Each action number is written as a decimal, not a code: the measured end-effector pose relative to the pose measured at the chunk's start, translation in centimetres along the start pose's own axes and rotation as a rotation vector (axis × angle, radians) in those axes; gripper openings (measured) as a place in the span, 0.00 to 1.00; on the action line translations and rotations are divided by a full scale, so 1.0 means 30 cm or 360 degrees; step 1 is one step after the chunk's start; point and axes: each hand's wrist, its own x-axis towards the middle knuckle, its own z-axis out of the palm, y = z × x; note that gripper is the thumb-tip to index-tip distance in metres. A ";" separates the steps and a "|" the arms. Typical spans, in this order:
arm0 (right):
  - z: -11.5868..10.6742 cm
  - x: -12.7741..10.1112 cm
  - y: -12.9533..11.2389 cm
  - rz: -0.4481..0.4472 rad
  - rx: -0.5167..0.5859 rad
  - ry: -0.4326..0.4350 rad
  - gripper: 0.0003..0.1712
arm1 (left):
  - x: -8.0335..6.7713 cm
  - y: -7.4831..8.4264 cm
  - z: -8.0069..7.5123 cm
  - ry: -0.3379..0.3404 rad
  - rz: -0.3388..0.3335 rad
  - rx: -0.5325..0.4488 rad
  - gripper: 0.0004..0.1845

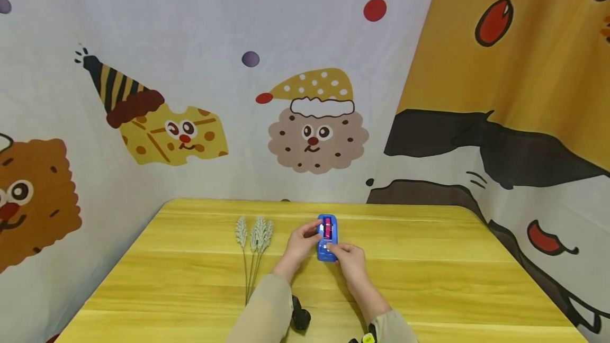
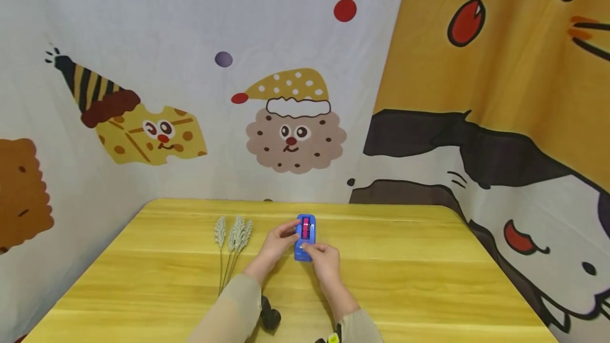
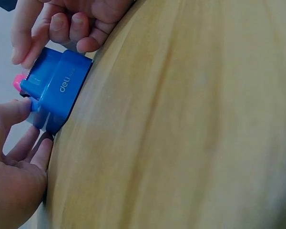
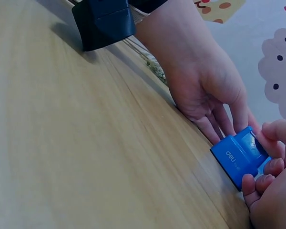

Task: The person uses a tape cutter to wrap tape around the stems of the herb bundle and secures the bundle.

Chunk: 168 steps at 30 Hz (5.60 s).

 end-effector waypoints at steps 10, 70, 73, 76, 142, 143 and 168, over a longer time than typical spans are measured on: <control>-0.006 -0.016 0.003 -0.0015 -0.0029 -0.0007 0.18 | 0.001 0.002 0.001 0.0004 0.0016 -0.0004 0.20; -0.039 -0.095 0.014 -0.0104 -0.0108 -0.0091 0.13 | -0.009 0.004 -0.002 0.0012 -0.0006 -0.0026 0.19; -0.040 -0.098 0.018 -0.0105 -0.0113 -0.0084 0.13 | -0.008 0.003 -0.002 0.0008 0.0004 -0.0029 0.20; -0.041 -0.101 0.018 -0.0103 -0.0106 -0.0074 0.12 | -0.006 0.001 -0.001 0.0009 0.0012 -0.0034 0.19; -0.082 -0.238 0.025 -0.0147 -0.0187 -0.0240 0.10 | 0.000 -0.003 0.000 0.0024 -0.0004 -0.0017 0.19; -0.082 -0.238 0.027 -0.0143 -0.0194 -0.0242 0.10 | 0.002 -0.004 0.000 0.0025 -0.0005 -0.0017 0.19; -0.089 -0.266 0.010 -0.0191 -0.0353 -0.0285 0.10 | -0.001 0.004 -0.002 0.0015 -0.0036 0.0006 0.19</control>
